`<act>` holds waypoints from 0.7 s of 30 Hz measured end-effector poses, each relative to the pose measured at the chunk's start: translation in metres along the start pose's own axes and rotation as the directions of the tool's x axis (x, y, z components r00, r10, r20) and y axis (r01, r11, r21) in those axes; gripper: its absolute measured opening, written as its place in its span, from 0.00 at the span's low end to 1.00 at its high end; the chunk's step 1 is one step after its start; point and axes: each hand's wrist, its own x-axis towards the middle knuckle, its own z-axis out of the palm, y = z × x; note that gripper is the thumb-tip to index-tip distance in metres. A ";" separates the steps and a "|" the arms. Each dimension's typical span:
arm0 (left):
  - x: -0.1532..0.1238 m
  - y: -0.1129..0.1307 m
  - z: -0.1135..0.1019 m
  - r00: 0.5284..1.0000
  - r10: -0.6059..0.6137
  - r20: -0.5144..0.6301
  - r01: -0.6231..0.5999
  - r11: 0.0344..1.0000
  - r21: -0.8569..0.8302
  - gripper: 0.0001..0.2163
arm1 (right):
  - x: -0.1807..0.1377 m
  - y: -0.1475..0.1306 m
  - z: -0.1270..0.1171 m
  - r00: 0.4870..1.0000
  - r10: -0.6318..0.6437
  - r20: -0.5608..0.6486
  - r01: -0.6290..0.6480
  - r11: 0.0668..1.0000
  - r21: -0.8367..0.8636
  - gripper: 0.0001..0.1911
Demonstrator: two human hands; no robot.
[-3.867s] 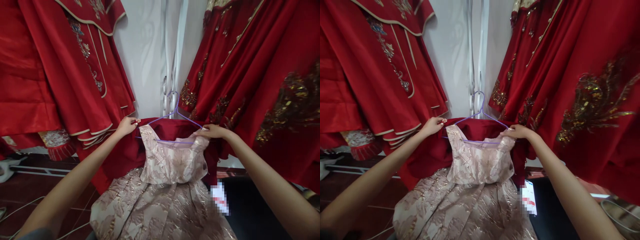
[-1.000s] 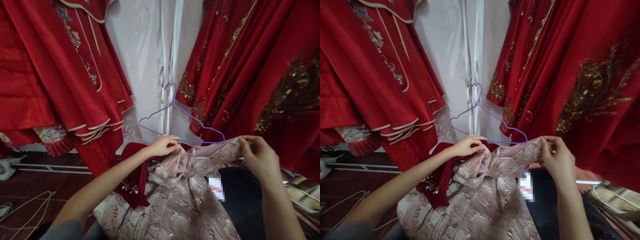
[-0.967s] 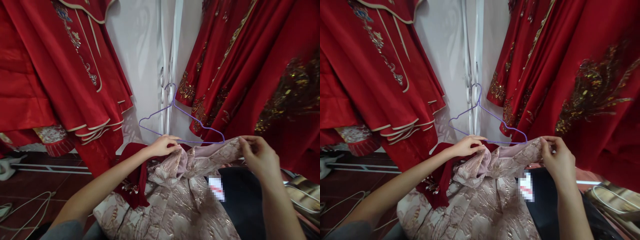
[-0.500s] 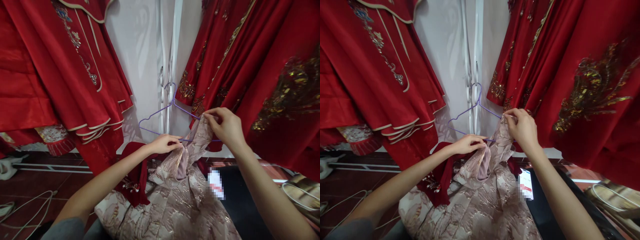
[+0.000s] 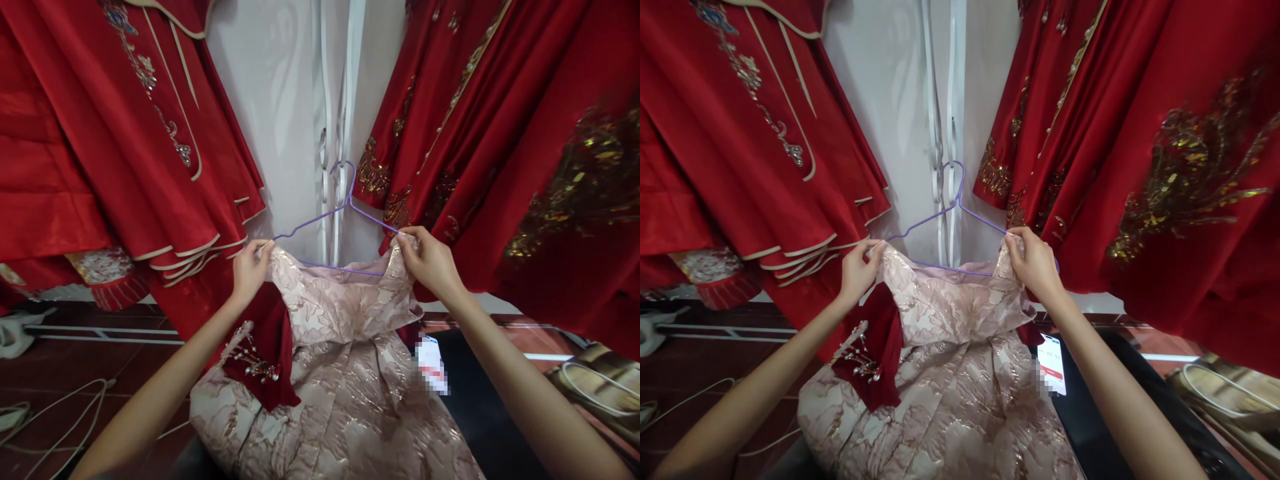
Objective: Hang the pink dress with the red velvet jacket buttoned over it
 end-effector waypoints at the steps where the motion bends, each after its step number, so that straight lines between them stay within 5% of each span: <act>1: 0.000 -0.016 -0.003 0.999 -0.048 -0.003 0.048 0.999 -0.002 0.17 | 0.000 0.000 -0.001 1.000 0.010 0.006 -0.010 1.000 0.008 0.16; 6: -0.007 -0.060 -0.003 0.987 -0.125 0.099 0.135 0.986 -0.100 0.17 | 0.000 0.004 -0.001 1.000 0.009 0.001 -0.009 0.999 0.049 0.17; 21: -0.005 -0.056 -0.001 0.992 -0.078 0.102 0.102 0.960 -0.262 0.19 | 0.004 0.007 -0.005 1.000 0.000 0.015 -0.001 1.000 0.012 0.15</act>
